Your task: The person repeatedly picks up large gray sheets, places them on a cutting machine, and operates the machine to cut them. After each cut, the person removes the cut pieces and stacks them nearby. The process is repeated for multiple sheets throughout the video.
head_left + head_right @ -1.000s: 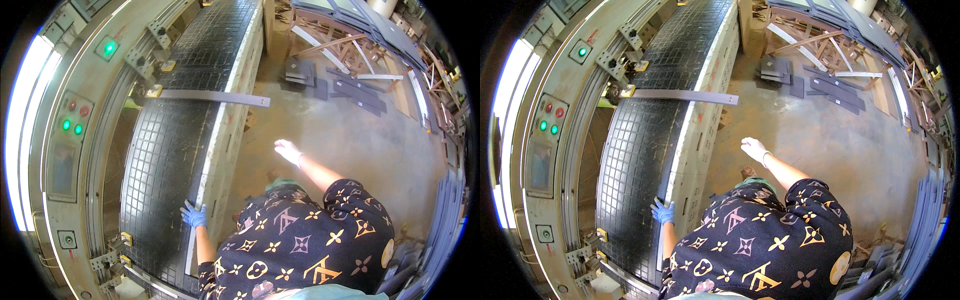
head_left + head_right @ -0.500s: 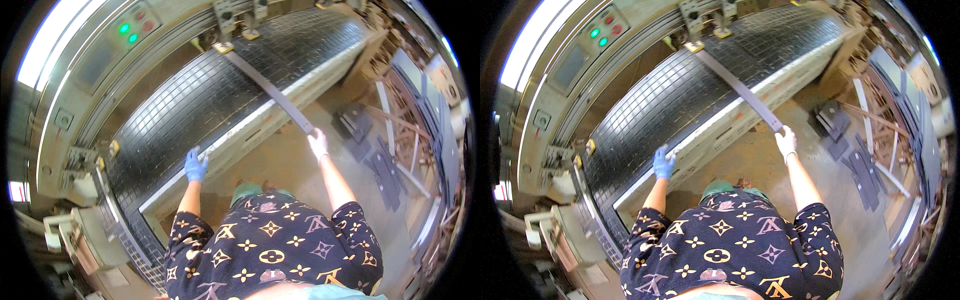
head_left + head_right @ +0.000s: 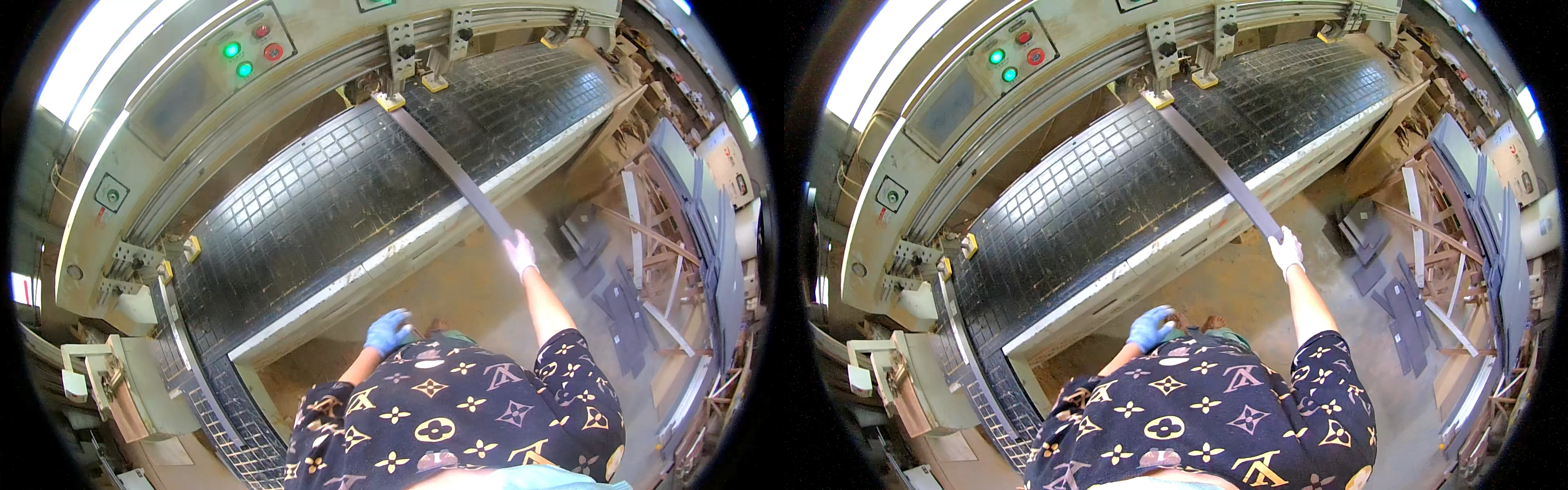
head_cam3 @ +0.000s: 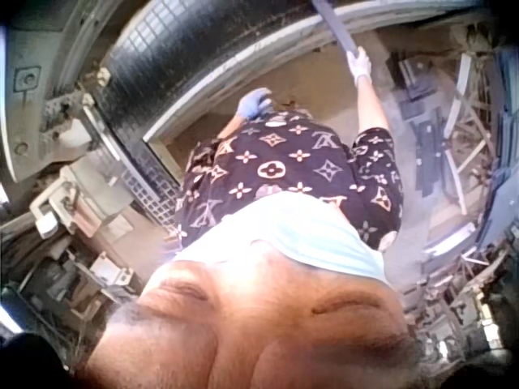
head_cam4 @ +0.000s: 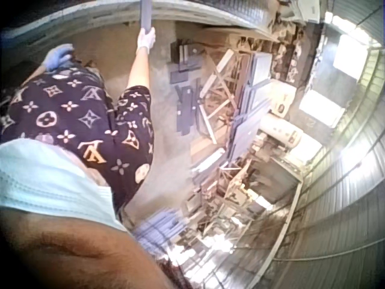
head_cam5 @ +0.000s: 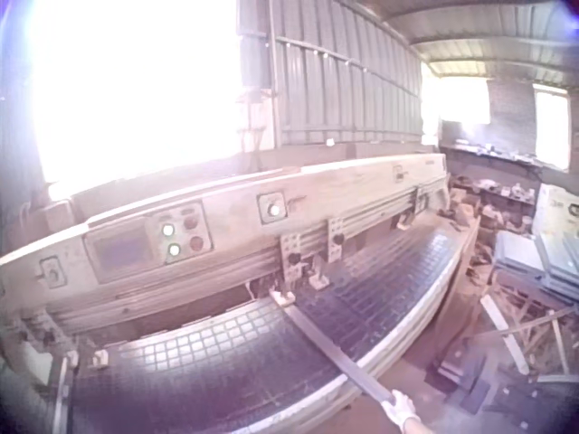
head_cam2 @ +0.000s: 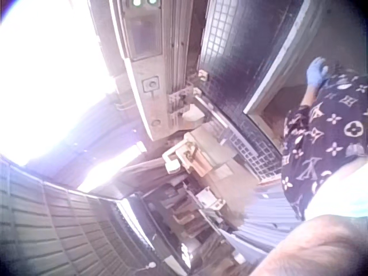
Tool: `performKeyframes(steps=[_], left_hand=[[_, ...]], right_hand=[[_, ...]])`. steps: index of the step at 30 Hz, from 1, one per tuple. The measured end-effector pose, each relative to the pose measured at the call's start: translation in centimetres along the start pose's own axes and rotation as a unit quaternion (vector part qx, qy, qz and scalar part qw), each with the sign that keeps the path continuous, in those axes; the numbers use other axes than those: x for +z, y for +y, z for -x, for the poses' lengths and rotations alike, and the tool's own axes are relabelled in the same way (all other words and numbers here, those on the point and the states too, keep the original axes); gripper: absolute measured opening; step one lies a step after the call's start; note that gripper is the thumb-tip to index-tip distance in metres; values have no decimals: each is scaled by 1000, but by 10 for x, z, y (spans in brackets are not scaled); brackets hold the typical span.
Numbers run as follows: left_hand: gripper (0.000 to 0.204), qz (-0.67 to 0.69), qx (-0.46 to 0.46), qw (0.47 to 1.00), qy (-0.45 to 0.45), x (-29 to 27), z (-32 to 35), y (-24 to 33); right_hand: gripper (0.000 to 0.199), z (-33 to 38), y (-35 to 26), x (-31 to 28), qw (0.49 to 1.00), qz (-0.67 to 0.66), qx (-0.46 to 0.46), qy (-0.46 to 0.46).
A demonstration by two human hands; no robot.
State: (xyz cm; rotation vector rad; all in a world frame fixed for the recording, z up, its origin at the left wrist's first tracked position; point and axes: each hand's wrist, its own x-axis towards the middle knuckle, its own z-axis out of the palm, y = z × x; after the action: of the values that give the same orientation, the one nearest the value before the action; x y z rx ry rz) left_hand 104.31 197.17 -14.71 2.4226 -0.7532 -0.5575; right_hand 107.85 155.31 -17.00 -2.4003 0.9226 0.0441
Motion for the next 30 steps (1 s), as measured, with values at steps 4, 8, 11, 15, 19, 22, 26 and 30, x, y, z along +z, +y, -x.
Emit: performKeyframes(steps=[4,8,11,15,19,22,26,30], left_hand=[[43,-2,-174,985,13,-36,58,-70],[41,15,-307,947,92,-64,105,-108],[37,97,-345,917,173,-57,125,-128],[35,211,-340,883,245,-15,139,-158],[36,263,-371,875,163,4,144,-156],[36,221,-377,891,121,0,156,-155],[37,274,-420,853,148,2,166,-158],[38,288,-463,827,135,13,188,-167]], right_hand=[[57,0,2,-3,1000,-10,7,-6],[56,3,0,-2,999,-47,9,-9],[55,6,-10,-5,997,-68,30,-5],[54,12,-9,-2,997,-63,34,11],[54,12,-11,-3,997,-70,41,16],[54,12,-6,-3,997,-69,40,15],[55,5,-18,-13,997,-54,46,12],[50,34,-42,-15,994,-89,44,-37]])
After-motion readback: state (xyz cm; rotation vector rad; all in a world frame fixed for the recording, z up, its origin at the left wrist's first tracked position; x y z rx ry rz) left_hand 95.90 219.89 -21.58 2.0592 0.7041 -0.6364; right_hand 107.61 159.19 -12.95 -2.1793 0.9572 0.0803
